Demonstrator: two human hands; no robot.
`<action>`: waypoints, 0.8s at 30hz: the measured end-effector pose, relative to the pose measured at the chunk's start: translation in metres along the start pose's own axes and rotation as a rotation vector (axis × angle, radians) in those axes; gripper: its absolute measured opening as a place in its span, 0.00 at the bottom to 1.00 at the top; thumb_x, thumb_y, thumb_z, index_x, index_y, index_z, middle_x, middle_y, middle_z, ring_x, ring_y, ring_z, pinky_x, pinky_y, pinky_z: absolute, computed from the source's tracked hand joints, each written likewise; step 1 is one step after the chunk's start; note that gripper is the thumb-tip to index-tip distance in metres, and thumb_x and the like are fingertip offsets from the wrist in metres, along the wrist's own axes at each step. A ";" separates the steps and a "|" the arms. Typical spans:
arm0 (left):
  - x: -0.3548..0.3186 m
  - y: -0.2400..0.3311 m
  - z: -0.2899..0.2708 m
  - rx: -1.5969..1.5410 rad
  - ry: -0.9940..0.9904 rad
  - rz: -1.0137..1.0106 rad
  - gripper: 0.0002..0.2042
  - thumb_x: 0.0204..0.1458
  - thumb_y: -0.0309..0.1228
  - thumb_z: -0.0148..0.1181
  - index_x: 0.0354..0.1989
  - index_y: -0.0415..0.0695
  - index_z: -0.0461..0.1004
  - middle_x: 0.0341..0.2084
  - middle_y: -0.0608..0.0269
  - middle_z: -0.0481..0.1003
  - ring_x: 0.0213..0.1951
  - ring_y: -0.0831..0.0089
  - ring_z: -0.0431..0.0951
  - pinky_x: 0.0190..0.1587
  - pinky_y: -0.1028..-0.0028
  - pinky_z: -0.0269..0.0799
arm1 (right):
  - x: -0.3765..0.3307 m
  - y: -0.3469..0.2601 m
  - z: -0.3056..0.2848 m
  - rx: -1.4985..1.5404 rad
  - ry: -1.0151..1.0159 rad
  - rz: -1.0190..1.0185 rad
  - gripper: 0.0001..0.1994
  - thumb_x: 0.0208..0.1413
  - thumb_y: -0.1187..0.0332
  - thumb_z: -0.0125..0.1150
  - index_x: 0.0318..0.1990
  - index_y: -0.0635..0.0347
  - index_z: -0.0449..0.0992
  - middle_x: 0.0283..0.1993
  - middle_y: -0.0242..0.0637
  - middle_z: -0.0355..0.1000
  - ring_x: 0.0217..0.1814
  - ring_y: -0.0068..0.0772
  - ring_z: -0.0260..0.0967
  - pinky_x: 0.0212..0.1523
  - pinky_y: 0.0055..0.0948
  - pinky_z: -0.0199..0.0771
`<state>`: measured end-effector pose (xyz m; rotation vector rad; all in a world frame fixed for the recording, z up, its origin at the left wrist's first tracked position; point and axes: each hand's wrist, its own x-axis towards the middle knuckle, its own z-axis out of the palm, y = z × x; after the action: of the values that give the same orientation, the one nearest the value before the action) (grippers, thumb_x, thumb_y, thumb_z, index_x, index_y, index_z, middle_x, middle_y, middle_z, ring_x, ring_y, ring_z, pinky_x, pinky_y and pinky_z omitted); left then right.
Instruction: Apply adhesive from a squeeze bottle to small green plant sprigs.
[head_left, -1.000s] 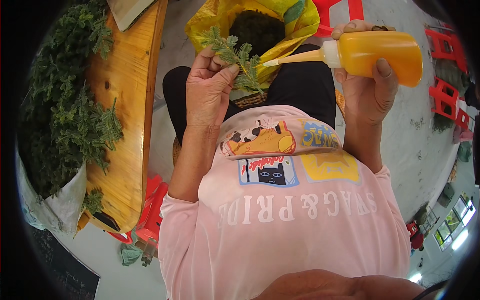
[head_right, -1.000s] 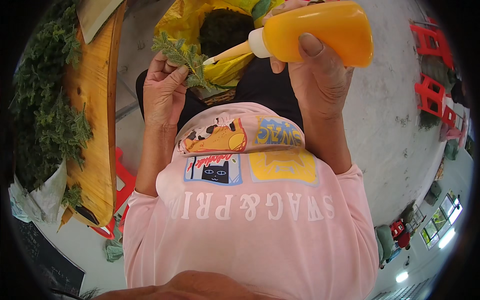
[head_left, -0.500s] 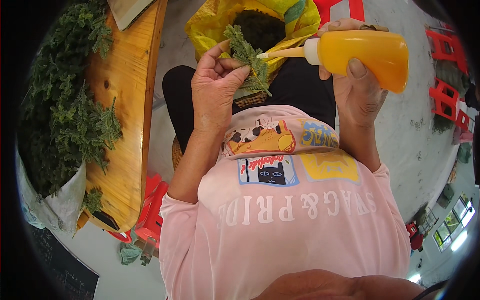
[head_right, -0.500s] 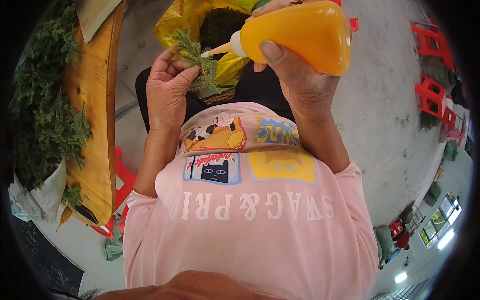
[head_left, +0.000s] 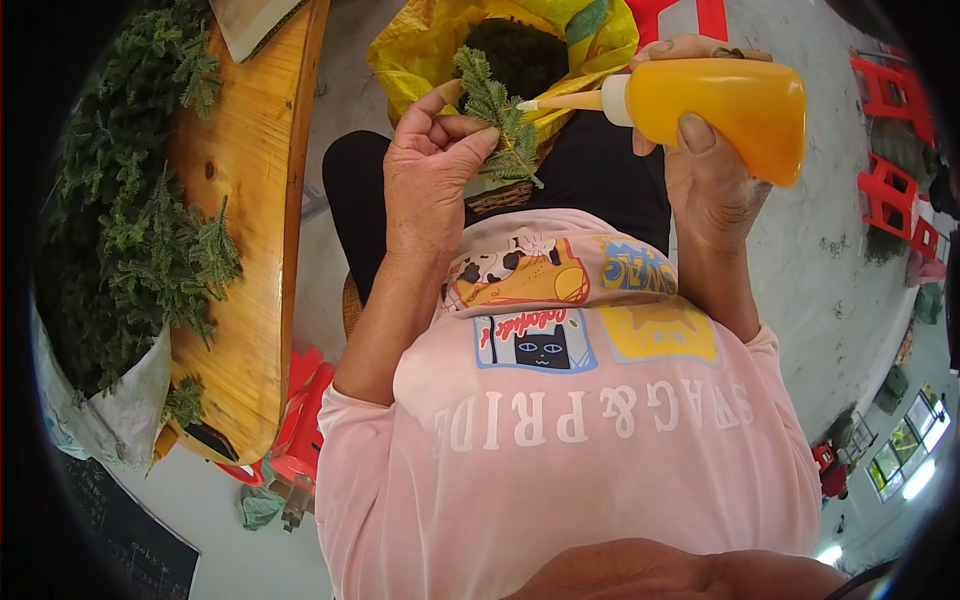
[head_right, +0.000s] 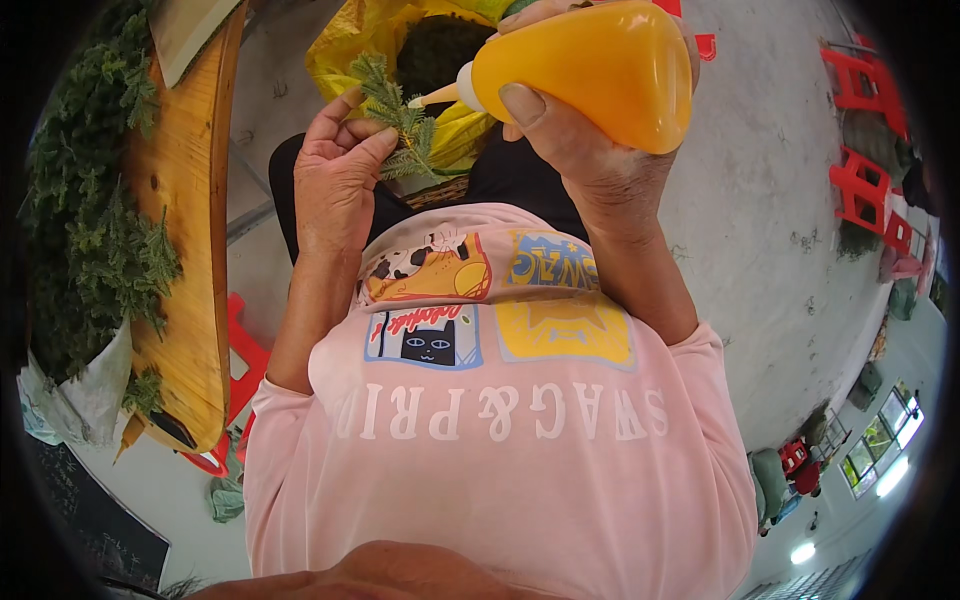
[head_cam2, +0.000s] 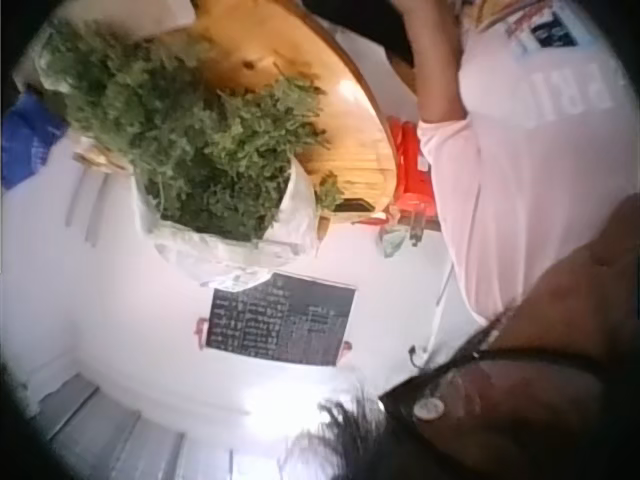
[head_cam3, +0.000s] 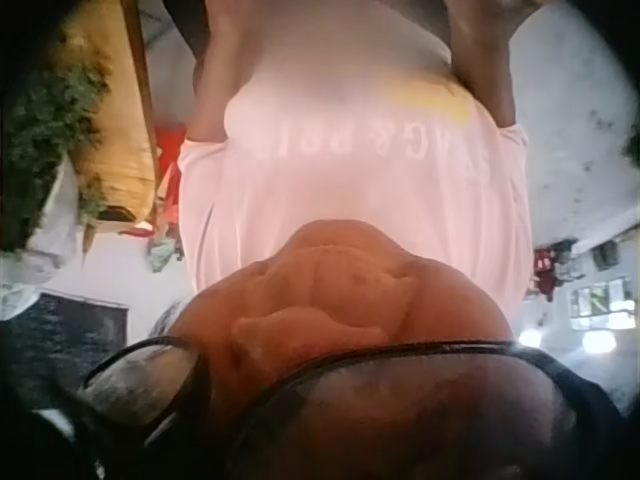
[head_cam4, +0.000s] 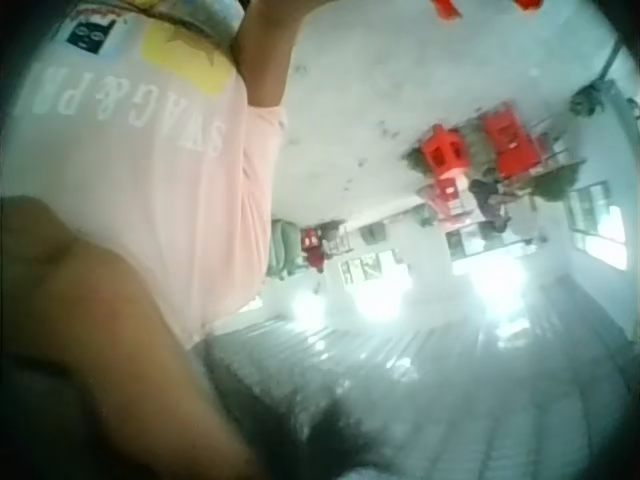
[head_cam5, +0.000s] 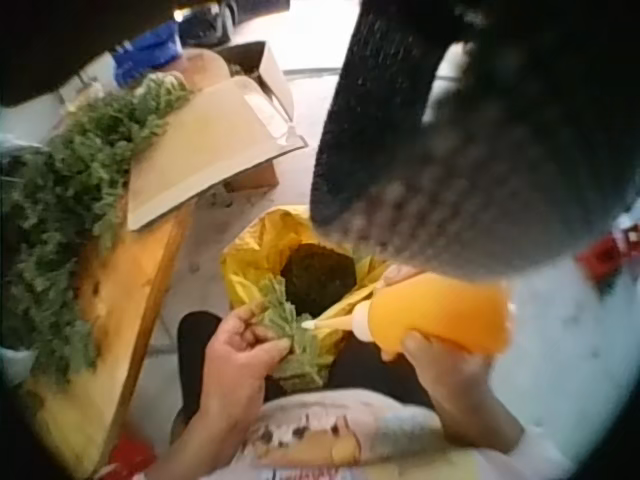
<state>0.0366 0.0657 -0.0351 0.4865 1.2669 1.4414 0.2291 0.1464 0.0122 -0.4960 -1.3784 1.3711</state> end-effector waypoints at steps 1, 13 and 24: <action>0.000 0.000 0.000 -0.006 -0.004 0.000 0.26 0.45 0.14 0.57 0.56 0.31 0.60 0.30 0.62 0.73 0.34 0.78 0.74 0.42 0.81 0.71 | 0.000 0.001 -0.001 -0.006 -0.004 -0.003 0.22 0.49 0.67 0.64 0.51 0.54 0.63 0.47 0.46 0.68 0.49 0.37 0.69 0.29 0.27 0.78; 0.001 0.001 0.002 0.005 -0.008 -0.008 0.26 0.45 0.14 0.57 0.55 0.30 0.60 0.30 0.61 0.74 0.34 0.78 0.74 0.41 0.81 0.71 | 0.004 0.004 0.003 -0.053 -0.048 -0.052 0.22 0.49 0.69 0.63 0.51 0.60 0.63 0.46 0.49 0.68 0.46 0.38 0.70 0.27 0.26 0.77; 0.003 0.003 0.004 0.017 0.006 0.002 0.26 0.45 0.15 0.59 0.55 0.33 0.60 0.28 0.66 0.72 0.29 0.83 0.72 0.28 0.88 0.63 | 0.003 0.002 0.001 -0.047 -0.111 -0.066 0.22 0.49 0.70 0.63 0.51 0.61 0.63 0.46 0.49 0.67 0.44 0.38 0.70 0.25 0.24 0.77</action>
<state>0.0379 0.0708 -0.0319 0.4952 1.2843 1.4359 0.2269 0.1492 0.0115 -0.4072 -1.5065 1.3321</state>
